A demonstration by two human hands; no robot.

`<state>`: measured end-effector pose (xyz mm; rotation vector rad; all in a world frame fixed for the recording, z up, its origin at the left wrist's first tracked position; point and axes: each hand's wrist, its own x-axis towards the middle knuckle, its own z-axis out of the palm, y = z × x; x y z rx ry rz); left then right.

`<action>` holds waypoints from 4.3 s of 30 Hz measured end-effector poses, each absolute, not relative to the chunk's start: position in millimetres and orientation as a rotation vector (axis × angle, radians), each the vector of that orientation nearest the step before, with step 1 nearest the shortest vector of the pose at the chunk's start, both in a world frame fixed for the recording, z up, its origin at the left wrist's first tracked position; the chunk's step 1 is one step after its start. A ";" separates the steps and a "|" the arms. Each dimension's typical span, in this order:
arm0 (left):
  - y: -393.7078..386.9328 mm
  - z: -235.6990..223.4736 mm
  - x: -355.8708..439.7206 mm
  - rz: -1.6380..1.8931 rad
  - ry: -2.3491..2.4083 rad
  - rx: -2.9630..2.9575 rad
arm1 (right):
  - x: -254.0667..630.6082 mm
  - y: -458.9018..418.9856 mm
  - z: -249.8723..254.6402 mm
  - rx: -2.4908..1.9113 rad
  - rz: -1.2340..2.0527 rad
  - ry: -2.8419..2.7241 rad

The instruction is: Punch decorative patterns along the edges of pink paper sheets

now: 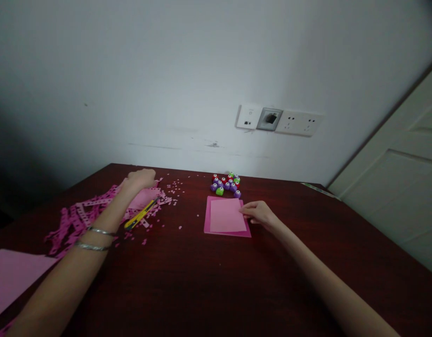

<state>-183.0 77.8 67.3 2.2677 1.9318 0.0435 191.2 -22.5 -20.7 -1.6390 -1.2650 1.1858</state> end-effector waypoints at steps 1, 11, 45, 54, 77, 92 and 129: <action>76.7 66.1 -176.9 0.003 1.981 2.269 | 190.0 -21.6 -21.9 -1.667 1.159 -1.293; 42.3 23.9 -85.6 0.278 1.342 2.620 | 202.1 -28.0 -20.8 -1.719 0.683 -1.655; 113.5 -21.4 -91.1 0.669 2.091 2.424 | 240.7 2.1 -58.4 -1.602 0.149 -1.906; 132.2 -46.2 -51.7 0.661 1.921 2.447 | 241.2 47.1 -60.6 -1.773 -0.098 -1.941; 142.7 -59.6 -53.1 0.550 1.928 2.531 | 240.5 45.3 -58.7 -1.858 -0.103 -1.955; 143.9 -62.2 -53.6 0.550 1.943 2.543 | 244.4 48.4 -62.5 -1.796 -0.026 -1.916; 149.8 -66.9 -53.6 0.602 1.928 2.477 | 244.6 96.9 -12.9 -1.335 0.899 -2.328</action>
